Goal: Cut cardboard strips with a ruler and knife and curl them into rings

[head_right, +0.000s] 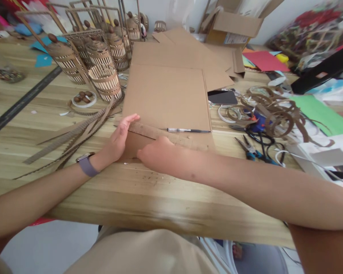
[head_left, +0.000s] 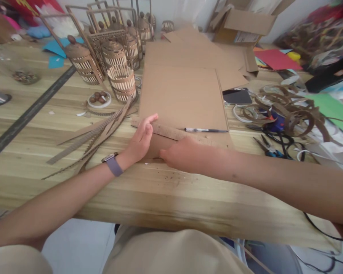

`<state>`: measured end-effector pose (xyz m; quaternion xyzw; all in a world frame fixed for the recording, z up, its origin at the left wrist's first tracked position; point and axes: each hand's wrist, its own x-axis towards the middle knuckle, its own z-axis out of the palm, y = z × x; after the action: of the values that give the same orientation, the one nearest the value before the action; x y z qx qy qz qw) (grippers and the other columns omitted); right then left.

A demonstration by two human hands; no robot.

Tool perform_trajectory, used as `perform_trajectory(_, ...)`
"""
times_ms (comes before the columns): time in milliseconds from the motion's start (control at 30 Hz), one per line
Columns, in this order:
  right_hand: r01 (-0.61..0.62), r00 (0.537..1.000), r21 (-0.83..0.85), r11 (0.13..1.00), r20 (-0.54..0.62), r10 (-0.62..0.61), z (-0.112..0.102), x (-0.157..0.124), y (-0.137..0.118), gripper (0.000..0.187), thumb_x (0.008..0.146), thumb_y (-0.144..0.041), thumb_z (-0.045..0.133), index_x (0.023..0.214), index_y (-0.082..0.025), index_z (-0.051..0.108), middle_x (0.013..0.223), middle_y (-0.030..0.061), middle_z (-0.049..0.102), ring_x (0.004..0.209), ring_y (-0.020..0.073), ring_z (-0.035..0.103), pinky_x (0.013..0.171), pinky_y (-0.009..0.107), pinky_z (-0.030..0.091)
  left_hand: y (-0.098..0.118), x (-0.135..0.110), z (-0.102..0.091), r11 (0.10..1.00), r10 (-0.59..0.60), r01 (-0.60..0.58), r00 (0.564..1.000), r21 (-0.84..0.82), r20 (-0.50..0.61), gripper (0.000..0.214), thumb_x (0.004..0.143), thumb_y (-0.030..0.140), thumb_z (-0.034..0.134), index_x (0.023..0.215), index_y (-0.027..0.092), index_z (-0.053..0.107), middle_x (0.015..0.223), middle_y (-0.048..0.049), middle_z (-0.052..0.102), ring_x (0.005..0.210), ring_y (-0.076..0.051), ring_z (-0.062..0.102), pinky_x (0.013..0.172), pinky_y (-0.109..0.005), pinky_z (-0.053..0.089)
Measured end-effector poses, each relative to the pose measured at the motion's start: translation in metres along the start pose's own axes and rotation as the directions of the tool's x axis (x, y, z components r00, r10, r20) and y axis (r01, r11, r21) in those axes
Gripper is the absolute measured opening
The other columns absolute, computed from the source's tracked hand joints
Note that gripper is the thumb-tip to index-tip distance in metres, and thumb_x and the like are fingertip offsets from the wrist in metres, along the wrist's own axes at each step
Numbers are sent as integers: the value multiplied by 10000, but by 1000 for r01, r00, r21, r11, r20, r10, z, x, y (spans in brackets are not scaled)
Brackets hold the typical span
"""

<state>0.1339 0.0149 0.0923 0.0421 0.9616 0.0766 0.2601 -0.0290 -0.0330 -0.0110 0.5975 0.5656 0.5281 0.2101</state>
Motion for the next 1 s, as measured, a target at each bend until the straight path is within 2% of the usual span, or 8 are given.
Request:
perform_trajectory(133,16,1000,-76,997,27,-14,1,-4,3,387,830,20,480,1125,-181,630,840,58,730,738,219,690,498,293,365,4,0,-2,999,8,-9,1000,41,26,649,1013,605,167,1401,171,453,1422,-146,514,1373,-228,432,1187,-445,282)
perform_trajectory(333,-129,991,-52,990,34,131,43,-35,23,279,867,-100,515,1086,-219,642,684,45,702,619,229,662,469,286,321,3,0,-4,998,20,-22,999,52,44,666,1007,618,166,1403,169,458,1413,-142,521,1378,-221,428,1187,-424,283)
perform_trajectory(533,-339,930,41,940,167,328,66,-96,60,295,922,-251,527,1183,-288,661,752,73,734,589,232,654,468,293,311,-6,-1,-1,999,6,-5,1000,-39,22,648,1006,618,187,1412,192,459,1425,-126,523,1386,-216,428,1200,-422,270)
perform_trajectory(633,-441,861,107,891,329,387,59,-111,80,142,850,-290,624,937,-269,735,720,56,719,503,202,604,442,272,314,-5,-1,0,994,-9,12,1000,-112,24,649,997,635,214,1403,196,467,1434,-125,522,1404,-223,410,1211,-438,247)
perform_trajectory(700,-408,894,191,893,281,349,48,-105,81,160,874,-306,599,963,-247,717,765,67,724,553,210,624,464,273,347,-2,0,1,979,-32,40,998,-201,45,647,985,654,244,1392,205,470,1442,-122,519,1401,-225,418,1209,-444,256)
perform_trajectory(767,-289,957,216,933,94,275,36,-86,68,257,941,-303,502,1141,-228,646,819,88,726,627,224,652,505,284,381,0,2,0,946,-62,93,992,-311,109,647,973,670,273,1380,209,472,1420,-124,547,1370,-230,463,1190,-459,295)
perform_trajectory(867,-213,977,213,954,41,209,20,-46,35,221,958,-266,470,1084,-194,637,746,76,706,613,203,643,522,272,401,2,8,-4,878,-116,210,965,-431,235,647,969,675,275,1301,188,540,1341,-134,620,1332,-246,511,1168,-478,326)
perform_trajectory(1000,-7,983,230,973,-178,50,7,0,0,219,926,-108,448,985,-128,658,784,100,710,653,218,652,552,298,450,4,15,-8,786,-216,335,936,-520,277,669,970,677,237,1115,170,649,1222,-134,695,1294,-259,550,1158,-467,327)
